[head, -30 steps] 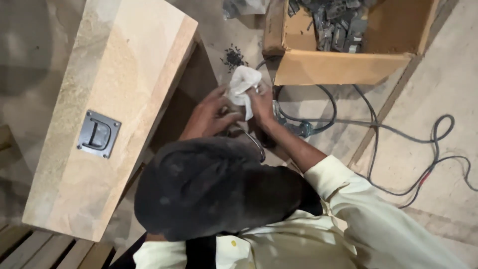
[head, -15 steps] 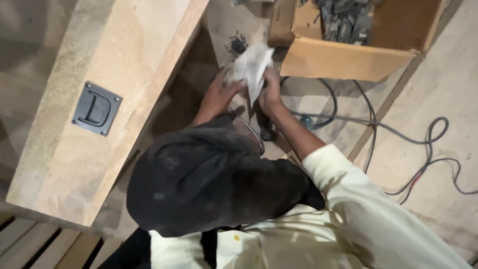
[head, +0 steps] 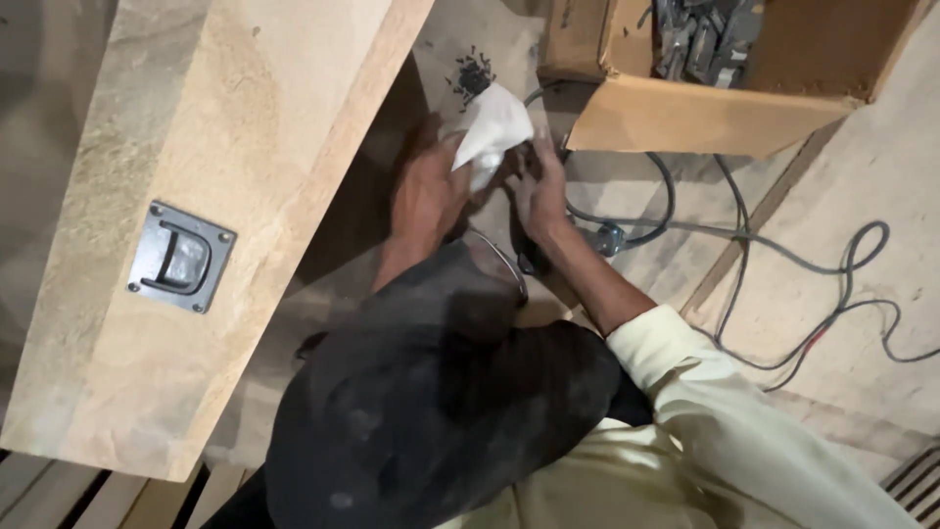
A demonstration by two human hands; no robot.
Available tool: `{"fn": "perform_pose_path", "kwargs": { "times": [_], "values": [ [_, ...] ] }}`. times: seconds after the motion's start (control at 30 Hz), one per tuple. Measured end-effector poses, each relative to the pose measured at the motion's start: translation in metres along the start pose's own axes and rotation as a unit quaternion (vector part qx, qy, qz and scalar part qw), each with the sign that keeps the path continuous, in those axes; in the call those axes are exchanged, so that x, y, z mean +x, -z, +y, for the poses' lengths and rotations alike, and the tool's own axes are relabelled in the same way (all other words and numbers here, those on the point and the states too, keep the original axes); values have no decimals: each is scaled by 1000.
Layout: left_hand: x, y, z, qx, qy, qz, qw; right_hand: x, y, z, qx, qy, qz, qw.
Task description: Attach metal handles to wooden pieces using a power drill.
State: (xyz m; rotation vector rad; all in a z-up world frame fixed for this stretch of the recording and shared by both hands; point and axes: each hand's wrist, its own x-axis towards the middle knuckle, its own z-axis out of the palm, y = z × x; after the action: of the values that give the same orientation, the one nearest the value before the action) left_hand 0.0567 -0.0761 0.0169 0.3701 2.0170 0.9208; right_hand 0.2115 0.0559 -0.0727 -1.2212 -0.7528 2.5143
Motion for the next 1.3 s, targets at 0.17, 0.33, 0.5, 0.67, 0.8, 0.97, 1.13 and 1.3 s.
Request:
{"fn": "perform_pose_path", "kwargs": {
  "times": [0.17,0.33,0.5,0.67,0.8,0.97,1.13,1.3],
  "values": [
    [-6,17,1,88,-235,60,966,0,-9,-9,47,-76,10,996],
    [0,12,14,73,-162,109,978,30,-5,2,-137,80,79,984],
    [-1,12,9,45,-142,165,975,8,6,-1,-180,86,147,969],
    [-3,29,9,112,-37,98,988,7,35,-40,-58,67,116,989],
    [-7,23,-16,-1,-125,134,983,32,71,-85,46,194,73,977],
    [-13,20,-22,72,-152,180,969,62,89,-118,-23,206,117,971],
    [-34,38,15,33,-94,160,982,137,154,-120,78,226,-14,971],
    [-30,56,56,-11,-227,94,969,44,67,-119,-215,145,-179,949]
  ]
}}
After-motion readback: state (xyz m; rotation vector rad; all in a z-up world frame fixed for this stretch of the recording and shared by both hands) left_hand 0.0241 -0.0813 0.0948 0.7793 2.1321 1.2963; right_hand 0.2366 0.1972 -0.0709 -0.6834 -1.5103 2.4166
